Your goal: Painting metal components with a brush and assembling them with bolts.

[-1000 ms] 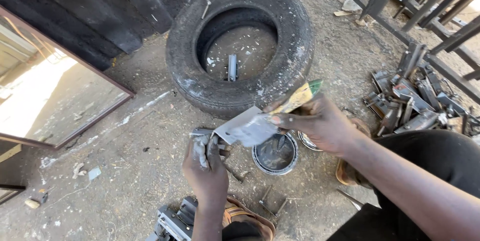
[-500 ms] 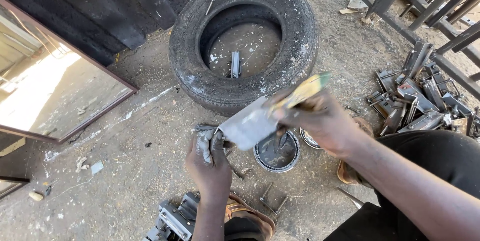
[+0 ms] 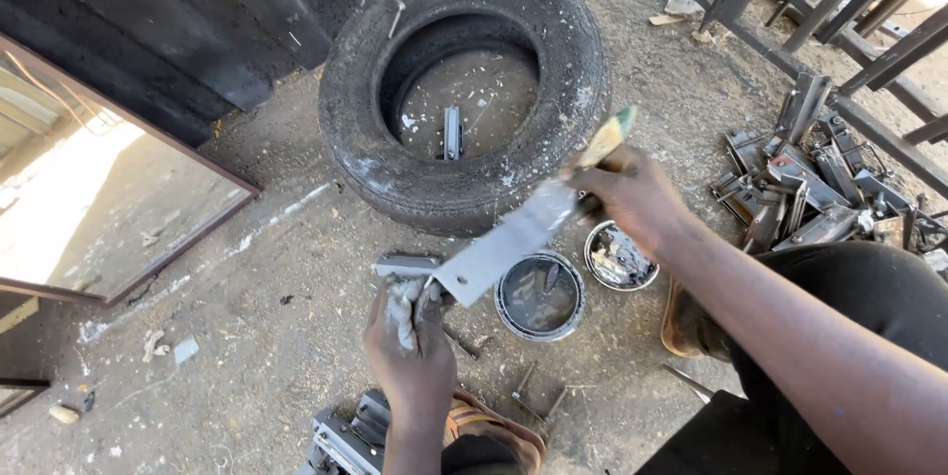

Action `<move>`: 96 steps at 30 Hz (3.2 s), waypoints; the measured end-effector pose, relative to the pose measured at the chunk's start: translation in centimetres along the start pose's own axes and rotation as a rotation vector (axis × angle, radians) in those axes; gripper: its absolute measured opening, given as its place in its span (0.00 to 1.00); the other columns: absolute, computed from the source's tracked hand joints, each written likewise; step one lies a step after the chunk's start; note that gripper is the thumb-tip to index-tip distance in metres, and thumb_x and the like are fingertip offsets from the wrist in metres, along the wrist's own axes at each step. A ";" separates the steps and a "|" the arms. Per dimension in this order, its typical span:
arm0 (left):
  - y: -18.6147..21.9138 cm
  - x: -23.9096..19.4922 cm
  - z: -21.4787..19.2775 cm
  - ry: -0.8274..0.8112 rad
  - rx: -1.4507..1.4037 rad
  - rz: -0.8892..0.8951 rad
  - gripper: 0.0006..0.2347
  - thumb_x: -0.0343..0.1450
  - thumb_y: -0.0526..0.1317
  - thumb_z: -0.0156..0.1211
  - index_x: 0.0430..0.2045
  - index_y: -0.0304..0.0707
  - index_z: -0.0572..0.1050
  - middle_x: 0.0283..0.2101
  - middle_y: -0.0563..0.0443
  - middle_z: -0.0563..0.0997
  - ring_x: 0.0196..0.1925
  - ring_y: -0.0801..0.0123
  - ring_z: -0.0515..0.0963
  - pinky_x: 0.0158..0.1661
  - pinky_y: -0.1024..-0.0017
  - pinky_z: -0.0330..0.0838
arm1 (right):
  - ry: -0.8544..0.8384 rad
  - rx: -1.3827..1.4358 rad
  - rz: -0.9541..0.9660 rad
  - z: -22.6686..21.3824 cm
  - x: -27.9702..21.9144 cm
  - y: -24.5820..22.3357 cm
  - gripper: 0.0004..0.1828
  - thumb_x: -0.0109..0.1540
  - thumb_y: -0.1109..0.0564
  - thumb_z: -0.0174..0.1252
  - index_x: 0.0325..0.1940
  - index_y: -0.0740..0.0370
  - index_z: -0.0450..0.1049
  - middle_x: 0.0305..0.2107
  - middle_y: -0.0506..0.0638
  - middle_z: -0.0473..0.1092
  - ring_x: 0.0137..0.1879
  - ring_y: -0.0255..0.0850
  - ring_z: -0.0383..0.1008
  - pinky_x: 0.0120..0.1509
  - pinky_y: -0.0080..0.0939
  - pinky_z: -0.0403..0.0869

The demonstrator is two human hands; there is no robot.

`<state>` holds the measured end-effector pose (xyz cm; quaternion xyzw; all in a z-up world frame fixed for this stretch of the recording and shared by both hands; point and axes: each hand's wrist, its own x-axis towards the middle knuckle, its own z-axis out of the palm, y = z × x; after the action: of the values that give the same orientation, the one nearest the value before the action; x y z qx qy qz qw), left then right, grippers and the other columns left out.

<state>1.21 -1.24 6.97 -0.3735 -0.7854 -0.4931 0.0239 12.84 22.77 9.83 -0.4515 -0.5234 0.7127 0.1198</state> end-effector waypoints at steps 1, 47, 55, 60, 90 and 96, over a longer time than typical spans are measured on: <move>0.0 -0.2 -0.3 0.003 0.000 0.008 0.07 0.74 0.32 0.54 0.42 0.29 0.77 0.40 0.43 0.82 0.41 0.61 0.84 0.35 0.71 0.83 | 0.000 0.003 -0.008 0.0 -0.6 -0.6 0.07 0.68 0.61 0.56 0.46 0.69 0.73 0.34 0.54 0.70 0.33 0.38 0.65 0.36 0.32 0.67; -1.6 -1.9 6.8 -0.107 -0.506 -1.185 0.19 0.79 0.38 0.34 0.58 0.18 0.64 0.42 0.37 0.75 0.25 0.70 0.74 0.21 0.77 0.72 | -0.153 -1.265 -1.045 5.7 -2.0 7.8 0.06 0.56 0.59 0.61 0.36 0.54 0.80 0.29 0.48 0.77 0.40 0.45 0.77 0.46 0.45 0.75; -2.3 -3.2 7.6 -0.200 -0.435 -1.144 0.19 0.76 0.39 0.37 0.53 0.19 0.68 0.42 0.34 0.76 0.30 0.61 0.77 0.25 0.70 0.75 | -0.144 -1.332 -1.184 5.4 0.0 10.5 0.06 0.50 0.55 0.65 0.24 0.52 0.73 0.23 0.46 0.71 0.37 0.45 0.72 0.40 0.47 0.71; -2.8 -3.7 7.9 -0.303 -0.369 -1.096 0.19 0.73 0.39 0.39 0.50 0.19 0.71 0.41 0.31 0.78 0.34 0.54 0.79 0.29 0.63 0.77 | -0.151 -1.356 -1.204 6.0 -1.1 8.5 0.02 0.53 0.56 0.63 0.28 0.53 0.76 0.25 0.45 0.72 0.39 0.44 0.73 0.42 0.47 0.71; -1.4 0.0 3.7 -0.620 0.498 -0.259 0.12 0.65 0.48 0.64 0.38 0.46 0.84 0.36 0.54 0.79 0.45 0.58 0.76 0.48 0.56 0.71 | -0.377 -1.553 -0.747 4.3 1.6 8.8 0.05 0.57 0.56 0.63 0.36 0.53 0.76 0.33 0.44 0.74 0.48 0.44 0.75 0.54 0.50 0.72; -3.8 -1.2 5.5 -0.624 0.492 -0.190 0.11 0.65 0.50 0.63 0.33 0.48 0.83 0.32 0.57 0.79 0.44 0.59 0.75 0.47 0.53 0.68 | -0.437 -1.518 -0.781 3.6 2.6 9.4 0.05 0.57 0.57 0.63 0.36 0.55 0.76 0.33 0.45 0.74 0.48 0.46 0.75 0.53 0.52 0.73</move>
<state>1.55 1.58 0.79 -0.4140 -0.8805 -0.1534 -0.1727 11.51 18.16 0.63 -0.0514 -0.9839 0.1511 -0.0803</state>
